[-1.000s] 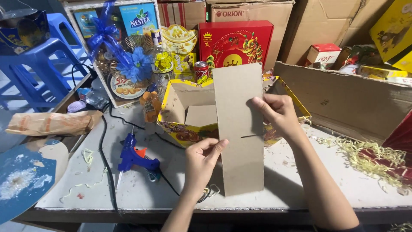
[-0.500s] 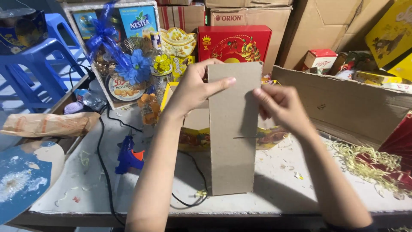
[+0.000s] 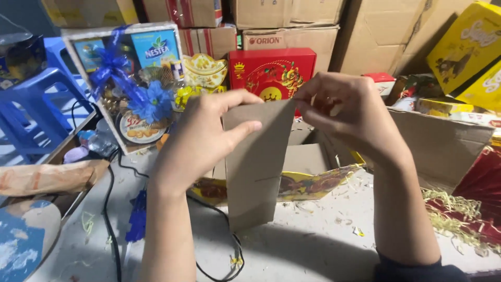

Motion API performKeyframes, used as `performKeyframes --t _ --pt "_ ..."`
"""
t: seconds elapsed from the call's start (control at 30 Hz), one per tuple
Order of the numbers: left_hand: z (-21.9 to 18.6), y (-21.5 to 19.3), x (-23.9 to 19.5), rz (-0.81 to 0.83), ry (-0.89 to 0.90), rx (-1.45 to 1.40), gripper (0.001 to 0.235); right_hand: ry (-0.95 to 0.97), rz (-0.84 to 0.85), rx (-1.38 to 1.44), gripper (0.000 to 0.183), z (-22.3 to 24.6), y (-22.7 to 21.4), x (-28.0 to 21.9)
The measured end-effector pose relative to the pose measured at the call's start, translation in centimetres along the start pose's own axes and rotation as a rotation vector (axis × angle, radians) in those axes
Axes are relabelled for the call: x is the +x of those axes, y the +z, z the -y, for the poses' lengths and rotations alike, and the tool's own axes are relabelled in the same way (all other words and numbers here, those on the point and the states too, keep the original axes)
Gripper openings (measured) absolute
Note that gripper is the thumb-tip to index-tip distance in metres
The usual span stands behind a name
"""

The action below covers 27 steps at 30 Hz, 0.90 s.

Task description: Folding a cardboard insert and fitting it into a gift basket base by aligning tabs with slots.

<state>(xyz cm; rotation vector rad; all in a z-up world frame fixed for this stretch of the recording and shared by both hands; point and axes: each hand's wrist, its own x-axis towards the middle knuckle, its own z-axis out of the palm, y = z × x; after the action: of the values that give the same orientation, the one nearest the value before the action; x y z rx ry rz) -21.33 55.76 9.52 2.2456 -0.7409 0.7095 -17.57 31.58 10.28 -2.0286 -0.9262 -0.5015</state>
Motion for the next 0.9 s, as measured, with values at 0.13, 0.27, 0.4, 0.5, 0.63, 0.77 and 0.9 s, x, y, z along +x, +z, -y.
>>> performKeyframes --t 0.13,0.27,0.4,0.5,0.63,0.77,0.9 --pt "-1.7 4.1 -0.1 -0.155 -0.013 0.104 0.068 0.058 -0.077 -0.081 0.007 -0.3 0.3 -0.3" --pt "-4.6 14.7 -2.8 -0.178 0.595 0.514 0.056 0.064 -0.097 -0.152 0.02 -3.0 0.9 2.2" --pt "-9.0 23.2 -5.1 -0.113 0.956 0.92 0.054 -0.02 0.013 -0.184 0.007 -5.2 2.5 5.8" --pt "-10.2 30.9 -6.5 -0.356 1.033 0.392 0.023 -0.075 -0.016 -0.227 0.004 -6.5 3.8 6.9" --pt "-11.5 28.2 -9.8 -0.062 1.016 0.128 0.042 -0.096 -0.038 -0.355 0.011 -7.7 4.1 6.3" --pt "-10.6 23.5 -9.4 -0.041 0.951 0.194 0.027 -0.139 -0.171 -0.287 0.009 -5.3 1.9 3.7" --pt "-5.6 9.5 -1.6 -0.192 0.688 0.224 0.033 0.005 -0.136 0.054 0.01 1.7 -0.5 -0.4"
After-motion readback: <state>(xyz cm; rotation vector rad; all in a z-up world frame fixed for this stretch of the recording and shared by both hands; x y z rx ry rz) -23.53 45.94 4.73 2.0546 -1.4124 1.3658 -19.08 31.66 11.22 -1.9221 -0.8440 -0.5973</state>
